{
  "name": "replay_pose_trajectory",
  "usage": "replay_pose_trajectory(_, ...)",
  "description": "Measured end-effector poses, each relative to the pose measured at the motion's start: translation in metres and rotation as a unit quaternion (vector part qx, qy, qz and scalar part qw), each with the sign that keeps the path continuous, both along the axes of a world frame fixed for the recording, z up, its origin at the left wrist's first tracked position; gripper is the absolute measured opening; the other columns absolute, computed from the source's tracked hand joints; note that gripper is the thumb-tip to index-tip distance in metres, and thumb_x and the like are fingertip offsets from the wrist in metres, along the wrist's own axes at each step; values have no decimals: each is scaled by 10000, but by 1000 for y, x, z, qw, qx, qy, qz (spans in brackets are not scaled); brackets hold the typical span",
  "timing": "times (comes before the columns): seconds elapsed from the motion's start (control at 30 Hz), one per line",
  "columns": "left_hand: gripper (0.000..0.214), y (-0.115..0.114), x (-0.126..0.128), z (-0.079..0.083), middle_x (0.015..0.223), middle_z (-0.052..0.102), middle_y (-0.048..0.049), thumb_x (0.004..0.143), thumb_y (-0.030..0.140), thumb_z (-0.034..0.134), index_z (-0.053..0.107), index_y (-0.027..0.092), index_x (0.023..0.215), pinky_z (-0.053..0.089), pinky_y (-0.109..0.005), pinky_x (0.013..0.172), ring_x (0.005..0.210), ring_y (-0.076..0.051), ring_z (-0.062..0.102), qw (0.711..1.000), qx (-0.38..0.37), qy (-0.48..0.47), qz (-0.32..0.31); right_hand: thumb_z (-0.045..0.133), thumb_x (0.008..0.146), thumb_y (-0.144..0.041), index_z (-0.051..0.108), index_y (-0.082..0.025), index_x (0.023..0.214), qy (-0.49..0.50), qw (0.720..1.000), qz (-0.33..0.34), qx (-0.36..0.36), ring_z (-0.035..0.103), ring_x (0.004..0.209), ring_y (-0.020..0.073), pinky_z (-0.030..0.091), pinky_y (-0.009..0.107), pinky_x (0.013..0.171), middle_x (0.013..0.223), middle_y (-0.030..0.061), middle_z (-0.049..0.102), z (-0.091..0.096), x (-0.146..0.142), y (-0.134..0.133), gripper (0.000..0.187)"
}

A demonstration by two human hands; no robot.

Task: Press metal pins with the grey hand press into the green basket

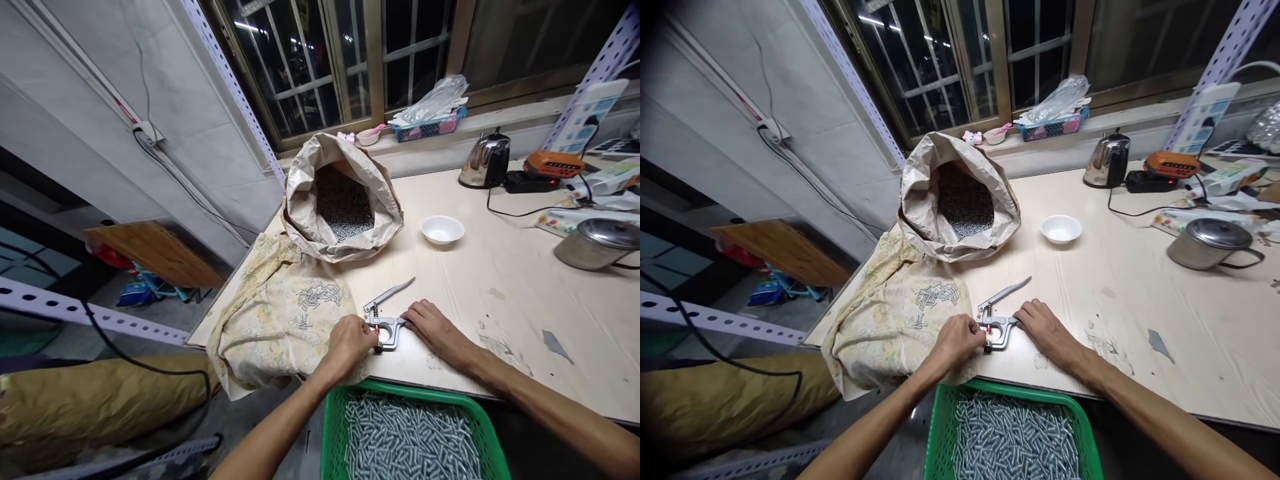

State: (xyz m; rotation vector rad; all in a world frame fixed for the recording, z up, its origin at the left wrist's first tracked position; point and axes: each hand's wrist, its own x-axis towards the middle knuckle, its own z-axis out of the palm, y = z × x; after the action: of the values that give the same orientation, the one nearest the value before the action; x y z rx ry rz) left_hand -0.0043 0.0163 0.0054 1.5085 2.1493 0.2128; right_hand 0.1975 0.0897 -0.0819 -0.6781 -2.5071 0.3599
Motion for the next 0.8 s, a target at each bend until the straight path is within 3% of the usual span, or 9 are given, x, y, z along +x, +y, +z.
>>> replay_pose_trajectory(0.13, 201, -31, 2, 15, 630, 631, -24, 743, 218, 560, 709, 115, 656, 358, -236, 581, 635, -143, 569, 996, -24, -91, -4, 400, 991, -220, 583, -182, 995, 2, 1000, -10, 3, 493, 835, 200, 427, 347, 732, 908, 70, 590, 3, 0, -1, 187)
replay_pose_trajectory(0.23, 159, -66, 3, 20, 790, 688, -43, 772, 238, 598, 738, 164, 753, 402, -255, 657, 738, -174, 613, 992, -39, -71, -99, 391, 993, -218, 583, -181, 1004, -3, 1000, -6, -4, 500, 840, 200, 430, 352, 738, 910, 69, 592, 4, 1, -1, 196)
replay_pose_trajectory(0.3, 185, -75, -7, 20, 883, 687, -50, 847, 275, 565, 736, 205, 853, 415, -261, 670, 775, -182, 629, 991, -31, -28, -127, 391, 991, -215, 584, -179, 1001, -6, 1000, -8, -5, 502, 837, 202, 430, 357, 737, 907, 71, 593, 3, 0, -1, 197)
replay_pose_trajectory(0.4, 272, -57, -41, 17, 980, 665, -71, 946, 262, 428, 695, 212, 939, 425, -273, 697, 840, -188, 632, 991, 56, 110, -47, 394, 988, -216, 591, -182, 981, -6, 1000, -16, 4, 504, 818, 205, 429, 362, 722, 890, 76, 598, 2, -1, -1, 200)
replay_pose_trajectory(0.5, 222, -25, -80, 8, 1018, 655, -81, 945, 246, 442, 656, 189, 951, 426, -283, 755, 960, -208, 608, 976, 91, 196, 16, 401, 984, -220, 598, -187, 960, 3, 1000, -21, 22, 510, 802, 207, 429, 361, 702, 867, 75, 600, 2, -2, -2, 201)
replay_pose_trajectory(0.63, 177, -3, -107, -10, 999, 653, -72, 939, 222, 453, 624, 179, 930, 421, -281, 792, 985, -202, 597, 976, 64, 206, -2, 409, 981, -206, 596, -188, 950, 3, 999, -21, 29, 507, 800, 206, 423, 349, 699, 860, 70, 593, 6, -3, -3, 191)
replay_pose_trajectory(0.8, 239, -2, -110, -22, 982, 625, -84, 958, 208, 370, 607, 179, 932, 410, -281, 767, 946, -205, 584, 963, 51, 256, -69, 380, 996, -219, 592, -177, 954, -10, 1000, -21, 7, 488, 819, 204, 410, 348, 726, 887, 76, 576, 7, -3, -3, 220)
